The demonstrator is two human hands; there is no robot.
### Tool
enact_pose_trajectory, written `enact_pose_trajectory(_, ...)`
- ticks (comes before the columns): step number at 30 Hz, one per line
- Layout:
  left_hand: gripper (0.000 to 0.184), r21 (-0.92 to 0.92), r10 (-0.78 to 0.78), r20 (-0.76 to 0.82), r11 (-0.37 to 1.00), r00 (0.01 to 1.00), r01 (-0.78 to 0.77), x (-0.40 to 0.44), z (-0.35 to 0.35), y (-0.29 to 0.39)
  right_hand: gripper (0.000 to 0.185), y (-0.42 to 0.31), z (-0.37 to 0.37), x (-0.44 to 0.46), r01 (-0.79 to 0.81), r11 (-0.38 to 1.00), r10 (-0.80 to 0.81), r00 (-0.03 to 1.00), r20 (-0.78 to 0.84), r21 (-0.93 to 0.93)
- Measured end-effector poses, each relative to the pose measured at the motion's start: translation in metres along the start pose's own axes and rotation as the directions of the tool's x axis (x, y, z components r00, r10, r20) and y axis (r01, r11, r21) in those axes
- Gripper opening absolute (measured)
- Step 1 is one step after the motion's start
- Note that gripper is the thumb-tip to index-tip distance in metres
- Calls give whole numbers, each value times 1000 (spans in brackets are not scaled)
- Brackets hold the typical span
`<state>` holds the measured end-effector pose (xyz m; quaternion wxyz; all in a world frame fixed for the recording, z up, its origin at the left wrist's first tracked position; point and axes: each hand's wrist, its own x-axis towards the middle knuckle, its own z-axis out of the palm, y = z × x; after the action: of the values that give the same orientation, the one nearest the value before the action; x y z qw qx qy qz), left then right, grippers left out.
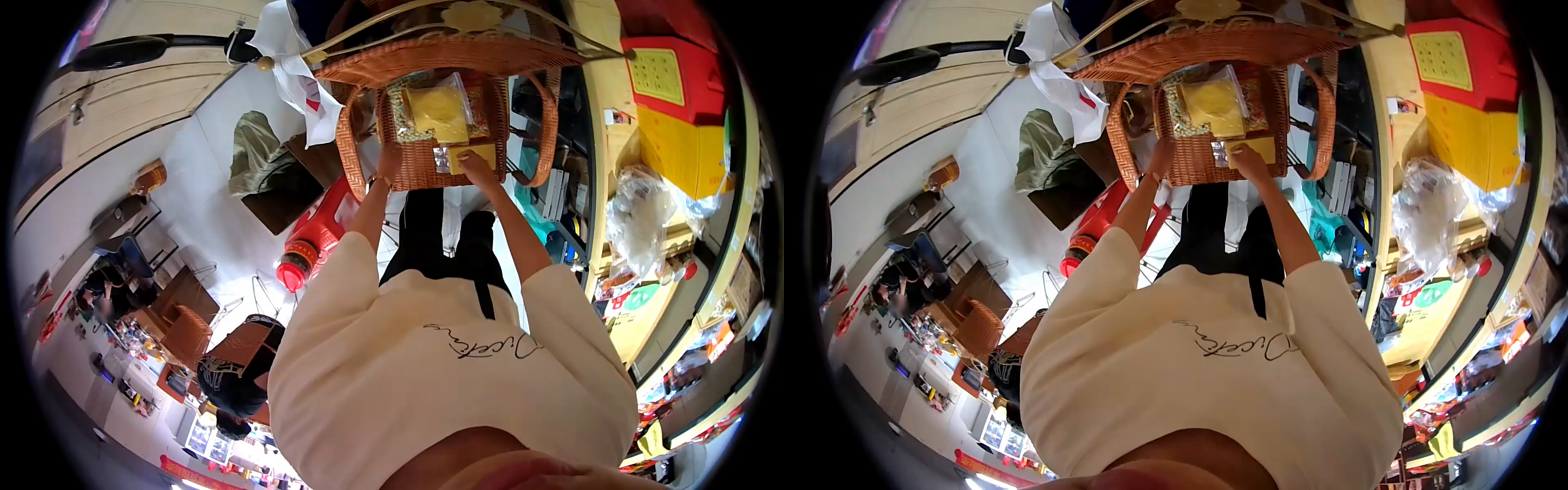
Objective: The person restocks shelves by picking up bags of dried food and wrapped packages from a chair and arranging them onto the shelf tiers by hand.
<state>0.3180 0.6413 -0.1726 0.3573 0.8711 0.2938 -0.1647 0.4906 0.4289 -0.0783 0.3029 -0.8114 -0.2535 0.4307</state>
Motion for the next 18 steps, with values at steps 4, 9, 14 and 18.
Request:
enact_pose_trajectory(4, 63, -465, -334, -139, 853, 932, 236, 44, -21, 31, 28, 3, 0, 38, -86, 994, 86, 996, 8, -73)
enact_pose_trajectory(9, 94, -667, -285, -178, 738, 942, 97, 108, -25, 26, 25, 15, 7, 24, -181, 981, 185, 982, 50, -63)
enact_pose_trajectory(14, 106, -609, -210, -252, 793, 945, 14, 129, 12, -22, 24, 80, 38, -27, -203, 968, 220, 970, 107, -145)
enact_pose_trajectory(18, 46, -444, -322, 185, 816, 928, 371, 116, -24, -7, 25, 79, 38, -73, -317, 933, 342, 929, 142, -173)
